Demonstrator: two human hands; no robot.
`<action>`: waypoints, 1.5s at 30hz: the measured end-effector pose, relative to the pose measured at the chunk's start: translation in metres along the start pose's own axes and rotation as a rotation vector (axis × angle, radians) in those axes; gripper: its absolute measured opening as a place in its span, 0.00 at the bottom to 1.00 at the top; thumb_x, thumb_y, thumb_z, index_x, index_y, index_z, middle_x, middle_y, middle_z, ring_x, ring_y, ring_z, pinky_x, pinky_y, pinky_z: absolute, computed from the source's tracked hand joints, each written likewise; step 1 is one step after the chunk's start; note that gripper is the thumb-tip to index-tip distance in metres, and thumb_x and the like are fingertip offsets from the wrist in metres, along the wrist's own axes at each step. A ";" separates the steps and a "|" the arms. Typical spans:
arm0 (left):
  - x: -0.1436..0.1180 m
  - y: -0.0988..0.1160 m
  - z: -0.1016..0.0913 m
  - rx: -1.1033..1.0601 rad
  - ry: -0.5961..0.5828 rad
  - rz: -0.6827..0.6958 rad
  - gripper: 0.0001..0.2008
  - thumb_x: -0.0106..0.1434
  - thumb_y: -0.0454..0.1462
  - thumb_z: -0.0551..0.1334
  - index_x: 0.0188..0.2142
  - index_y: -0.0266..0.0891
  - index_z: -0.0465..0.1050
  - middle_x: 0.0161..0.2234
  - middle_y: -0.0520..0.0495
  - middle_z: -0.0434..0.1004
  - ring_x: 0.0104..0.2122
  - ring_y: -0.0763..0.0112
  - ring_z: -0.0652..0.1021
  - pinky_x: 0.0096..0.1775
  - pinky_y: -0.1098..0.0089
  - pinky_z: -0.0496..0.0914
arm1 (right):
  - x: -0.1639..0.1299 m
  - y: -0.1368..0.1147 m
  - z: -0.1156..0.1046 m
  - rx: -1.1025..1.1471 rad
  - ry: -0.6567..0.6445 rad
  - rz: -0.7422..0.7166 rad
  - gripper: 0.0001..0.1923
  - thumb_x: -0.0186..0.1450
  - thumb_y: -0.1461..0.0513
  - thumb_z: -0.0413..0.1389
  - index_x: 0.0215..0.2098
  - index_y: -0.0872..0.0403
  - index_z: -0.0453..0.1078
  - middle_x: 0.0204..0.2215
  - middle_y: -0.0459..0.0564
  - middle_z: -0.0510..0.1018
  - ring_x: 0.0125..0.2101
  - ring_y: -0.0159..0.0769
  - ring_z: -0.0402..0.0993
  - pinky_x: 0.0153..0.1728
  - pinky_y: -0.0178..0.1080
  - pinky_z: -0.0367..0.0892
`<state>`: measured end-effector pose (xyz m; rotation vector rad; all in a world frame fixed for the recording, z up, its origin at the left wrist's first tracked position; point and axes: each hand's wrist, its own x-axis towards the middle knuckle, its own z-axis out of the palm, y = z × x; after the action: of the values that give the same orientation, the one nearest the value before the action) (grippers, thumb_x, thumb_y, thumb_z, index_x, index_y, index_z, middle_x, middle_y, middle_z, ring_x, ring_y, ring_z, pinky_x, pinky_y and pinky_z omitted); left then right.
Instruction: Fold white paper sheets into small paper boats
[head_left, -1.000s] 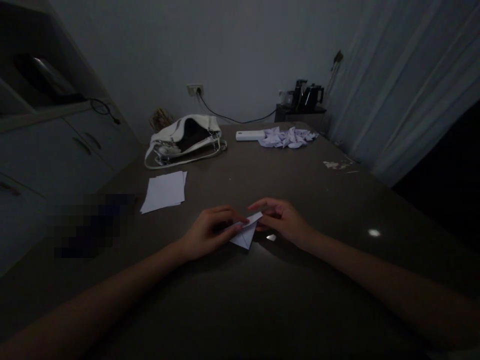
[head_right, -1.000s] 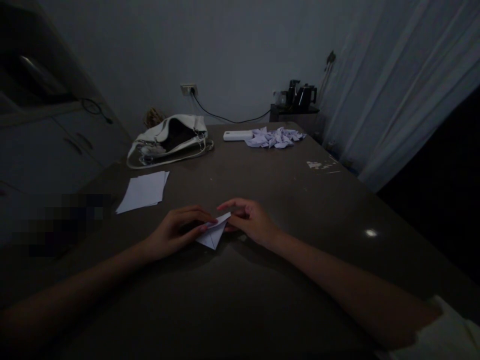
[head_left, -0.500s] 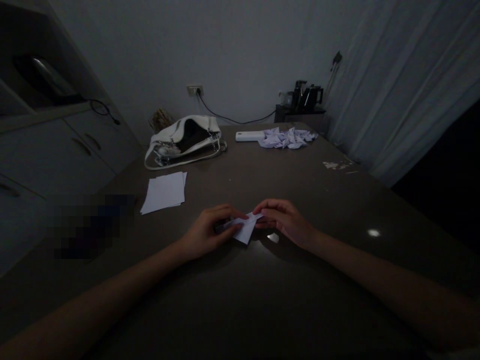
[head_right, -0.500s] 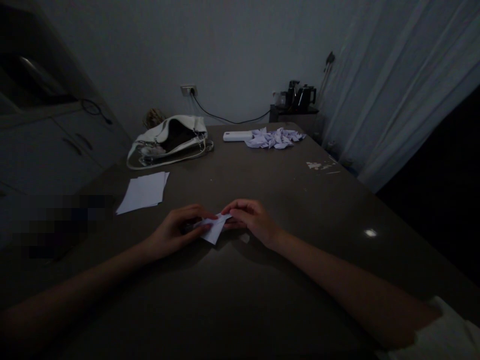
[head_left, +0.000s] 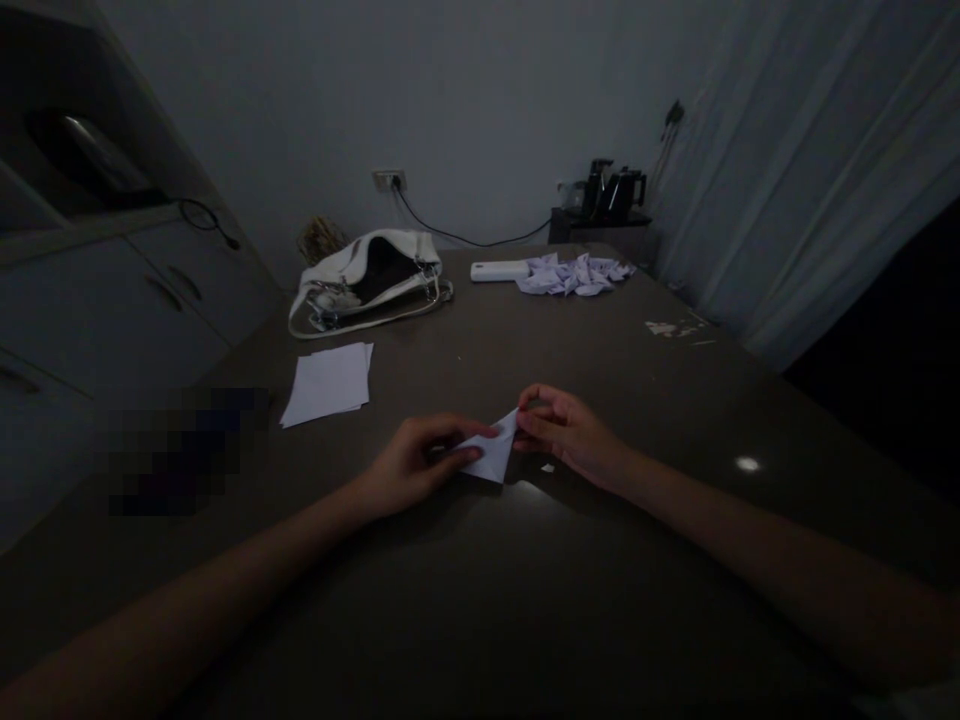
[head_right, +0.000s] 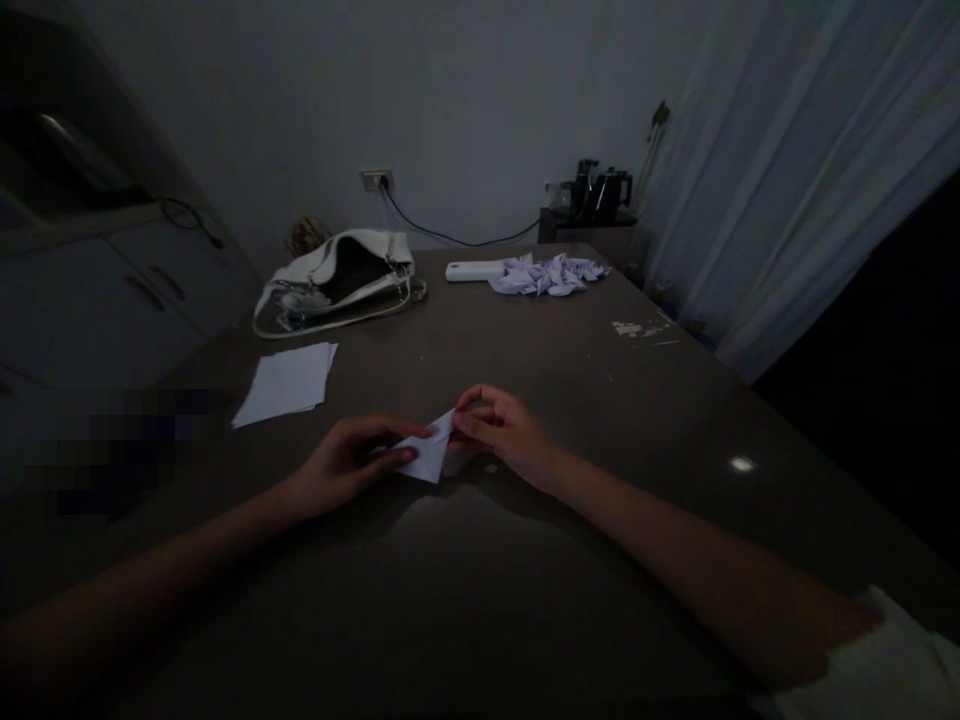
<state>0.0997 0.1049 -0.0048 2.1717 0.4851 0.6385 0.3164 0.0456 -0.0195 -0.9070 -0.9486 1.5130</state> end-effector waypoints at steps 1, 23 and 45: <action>0.000 0.000 0.000 0.008 -0.006 0.001 0.11 0.64 0.35 0.60 0.46 0.37 0.75 0.39 0.45 0.78 0.36 0.69 0.77 0.37 0.72 0.70 | 0.000 0.000 0.000 -0.007 0.007 0.005 0.17 0.50 0.58 0.69 0.30 0.53 0.66 0.23 0.41 0.75 0.25 0.27 0.74 0.32 0.32 0.71; -0.001 0.004 0.002 0.093 -0.095 0.004 0.19 0.64 0.35 0.58 0.55 0.36 0.70 0.35 0.46 0.80 0.28 0.73 0.75 0.32 0.74 0.69 | -0.001 0.006 0.002 -0.338 0.127 -0.224 0.08 0.54 0.59 0.65 0.29 0.53 0.72 0.25 0.45 0.77 0.26 0.30 0.73 0.29 0.35 0.68; 0.000 0.003 0.000 0.020 -0.065 -0.073 0.19 0.67 0.39 0.57 0.56 0.38 0.68 0.44 0.43 0.78 0.35 0.69 0.76 0.35 0.73 0.69 | -0.001 0.000 0.001 -0.196 0.226 -0.132 0.16 0.49 0.62 0.67 0.30 0.52 0.64 0.24 0.41 0.74 0.24 0.29 0.71 0.28 0.34 0.64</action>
<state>0.1002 0.1033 -0.0023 2.1759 0.5364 0.5238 0.3152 0.0443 -0.0194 -1.1084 -0.9810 1.1929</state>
